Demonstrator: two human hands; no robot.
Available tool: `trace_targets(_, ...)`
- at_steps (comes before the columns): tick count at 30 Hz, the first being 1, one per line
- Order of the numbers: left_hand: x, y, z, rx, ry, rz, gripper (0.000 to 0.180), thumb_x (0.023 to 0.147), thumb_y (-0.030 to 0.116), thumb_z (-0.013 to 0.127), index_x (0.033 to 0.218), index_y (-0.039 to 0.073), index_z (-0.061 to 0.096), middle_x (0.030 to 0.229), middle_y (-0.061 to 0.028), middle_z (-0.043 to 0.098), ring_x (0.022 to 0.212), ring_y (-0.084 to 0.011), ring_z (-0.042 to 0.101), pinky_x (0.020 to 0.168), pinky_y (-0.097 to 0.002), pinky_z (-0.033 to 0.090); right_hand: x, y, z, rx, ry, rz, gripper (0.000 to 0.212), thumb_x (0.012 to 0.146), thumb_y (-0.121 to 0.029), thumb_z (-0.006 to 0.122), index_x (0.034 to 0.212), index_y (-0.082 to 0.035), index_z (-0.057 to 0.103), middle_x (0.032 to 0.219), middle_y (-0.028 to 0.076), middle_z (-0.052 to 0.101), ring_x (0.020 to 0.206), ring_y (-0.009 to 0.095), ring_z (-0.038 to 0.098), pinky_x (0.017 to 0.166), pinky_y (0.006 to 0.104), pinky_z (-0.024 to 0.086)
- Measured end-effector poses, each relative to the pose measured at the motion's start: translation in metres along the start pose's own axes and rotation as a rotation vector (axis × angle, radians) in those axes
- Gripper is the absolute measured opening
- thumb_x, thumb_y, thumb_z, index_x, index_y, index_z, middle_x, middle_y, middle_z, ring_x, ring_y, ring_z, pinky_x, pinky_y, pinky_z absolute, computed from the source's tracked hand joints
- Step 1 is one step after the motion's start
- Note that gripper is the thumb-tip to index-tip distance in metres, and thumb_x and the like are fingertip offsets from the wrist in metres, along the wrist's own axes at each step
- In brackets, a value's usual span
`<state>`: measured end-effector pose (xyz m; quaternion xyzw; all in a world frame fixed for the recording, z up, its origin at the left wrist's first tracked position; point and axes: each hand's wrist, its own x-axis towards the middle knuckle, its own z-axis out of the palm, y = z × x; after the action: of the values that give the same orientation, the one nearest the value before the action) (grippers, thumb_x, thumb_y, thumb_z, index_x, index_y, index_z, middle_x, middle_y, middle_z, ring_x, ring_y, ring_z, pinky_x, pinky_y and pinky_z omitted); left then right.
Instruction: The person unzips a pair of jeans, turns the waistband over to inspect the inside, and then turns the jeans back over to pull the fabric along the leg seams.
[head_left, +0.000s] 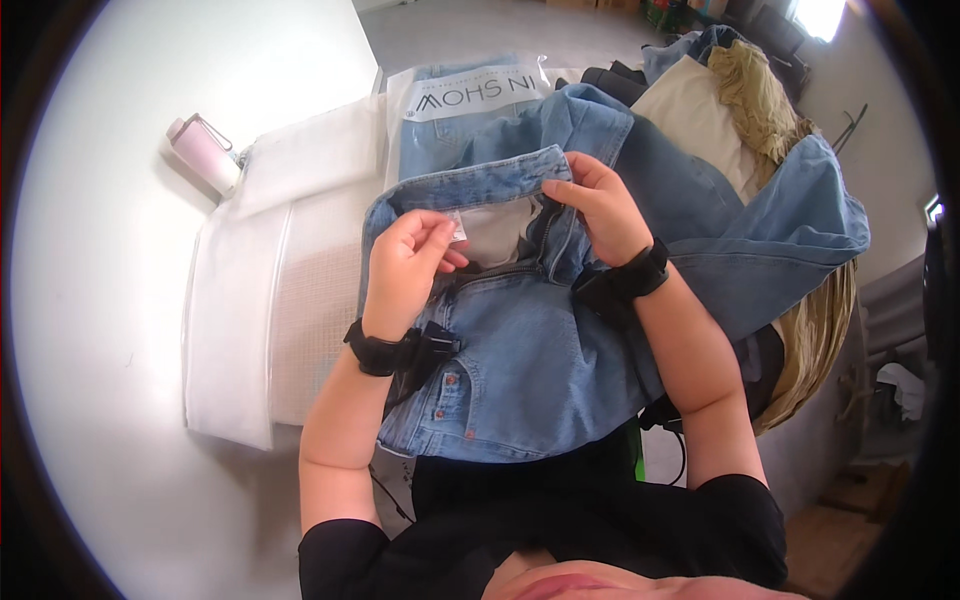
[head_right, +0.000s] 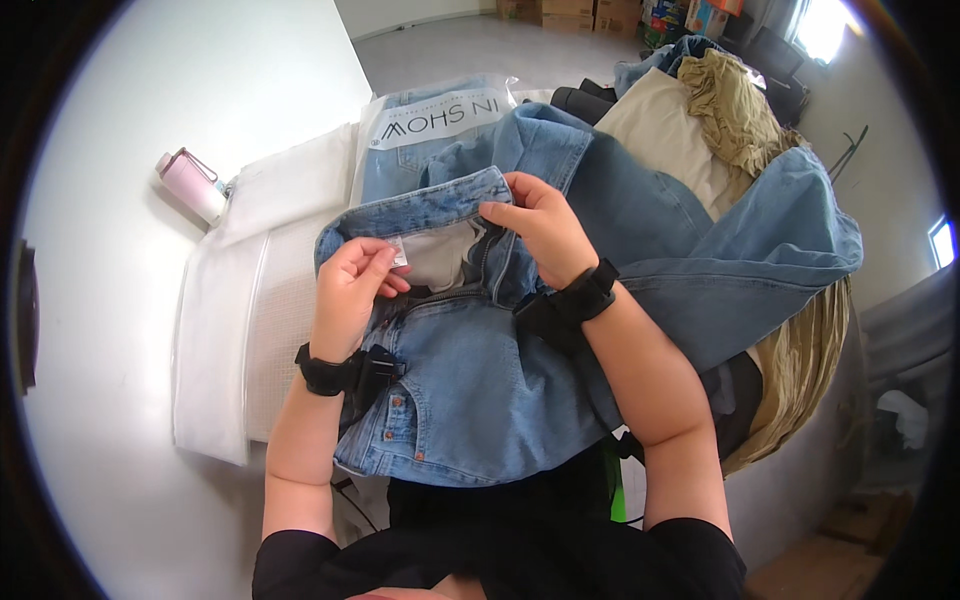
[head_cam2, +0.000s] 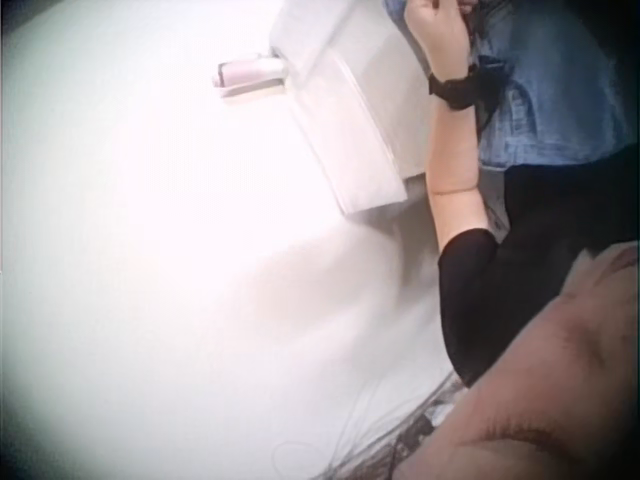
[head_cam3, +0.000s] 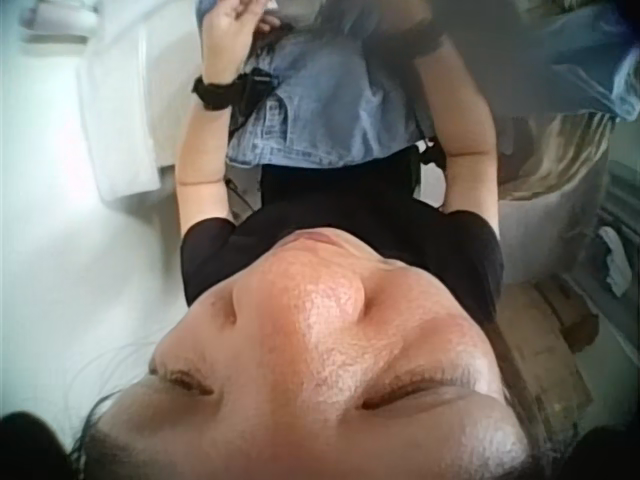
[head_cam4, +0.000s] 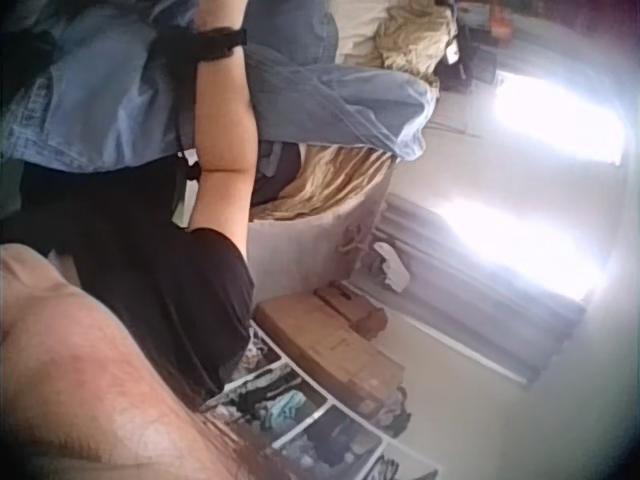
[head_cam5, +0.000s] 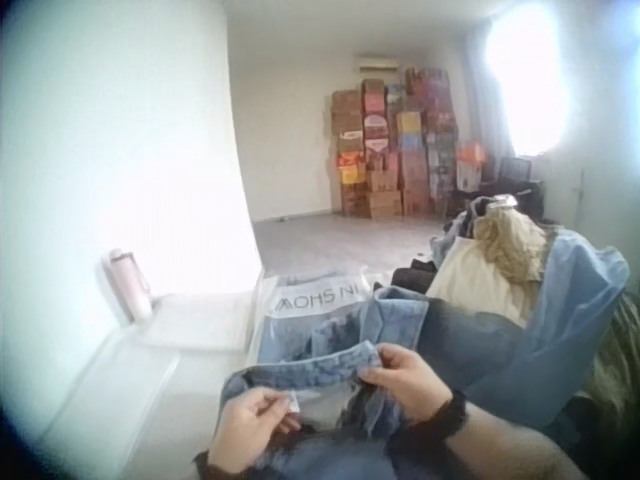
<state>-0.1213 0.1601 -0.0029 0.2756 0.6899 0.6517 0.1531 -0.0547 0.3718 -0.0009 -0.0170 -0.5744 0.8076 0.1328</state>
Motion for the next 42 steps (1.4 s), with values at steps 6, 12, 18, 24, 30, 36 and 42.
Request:
trace_targets(6,-0.008,0.019,0.006,0.191,0.135,0.004,0.044,0.075,0.003,0.059,0.114,0.001,0.039,0.063,-0.0052,0.055,0.053,-0.0083,0.051,0.053,-0.0188,0.041,0.000,0.003,-0.001,0.015,0.001,-0.015,0.021,0.075,-0.002,0.056,0.096,0.001,0.054,0.088,0.003,0.058,0.080,0.008,0.052,0.075,0.0207,0.039)
trace_targets(12,-0.006,0.019,-0.005,0.654,0.347,0.358,0.065,0.062,0.010,0.071,0.119,0.005,0.039,0.081,-0.0063,0.048,0.074,-0.0148,0.045,0.067,-0.0259,0.039,-0.003,-0.005,0.002,0.012,-0.017,0.000,0.023,0.075,-0.003,0.056,0.097,0.001,0.054,0.089,0.004,0.058,0.081,0.009,0.052,0.077,0.0211,0.039)
trace_targets(18,0.005,0.010,-0.021,0.599,0.403,0.490,0.054,0.067,0.034,0.070,0.106,0.002,0.049,0.109,-0.0124,0.046,0.105,-0.0254,0.041,0.088,-0.0330,0.034,-0.003,-0.003,0.004,-0.019,-0.070,-0.054,0.025,0.075,-0.004,0.057,0.099,0.002,0.053,0.089,0.004,0.058,0.082,0.009,0.052,0.077,0.0214,0.040)
trace_targets(24,0.012,-0.002,-0.029,0.008,0.267,0.101,0.046,0.071,0.029,0.067,0.103,0.001,0.050,0.100,-0.0111,0.052,0.092,-0.0181,0.048,0.082,-0.0283,0.037,-0.007,-0.004,0.007,-0.069,-0.103,-0.074,0.026,0.074,-0.004,0.059,0.099,0.001,0.054,0.089,0.004,0.058,0.081,0.009,0.052,0.075,0.0212,0.041)
trace_targets(30,0.013,-0.007,-0.027,0.211,0.239,0.221,0.039,0.068,0.025,0.070,0.088,0.002,0.045,0.100,-0.0103,0.052,0.092,-0.0178,0.046,0.083,-0.0299,0.035,-0.010,-0.005,0.007,-0.120,-0.136,-0.099,0.025,0.075,-0.004,0.058,0.099,0.002,0.054,0.089,0.004,0.058,0.081,0.009,0.052,0.076,0.0212,0.041)
trace_targets(36,0.010,-0.005,-0.022,0.332,0.180,0.275,0.053,0.060,0.017,0.075,0.098,0.005,0.040,0.105,-0.0112,0.047,0.099,-0.0205,0.041,0.088,-0.0322,0.032,-0.003,-0.001,0.004,-0.051,-0.021,-0.047,0.023,0.076,-0.003,0.057,0.098,0.002,0.054,0.089,0.004,0.058,0.082,0.010,0.053,0.077,0.0217,0.041)
trace_targets(42,0.010,0.001,-0.021,0.533,0.160,0.377,0.070,0.057,0.013,0.076,0.115,0.006,0.038,0.104,-0.0105,0.044,0.102,-0.0233,0.041,0.089,-0.0330,0.032,-0.003,-0.002,0.007,0.073,-0.002,0.030,0.022,0.076,-0.002,0.056,0.098,0.003,0.053,0.090,0.006,0.059,0.082,0.010,0.054,0.077,0.0218,0.041)
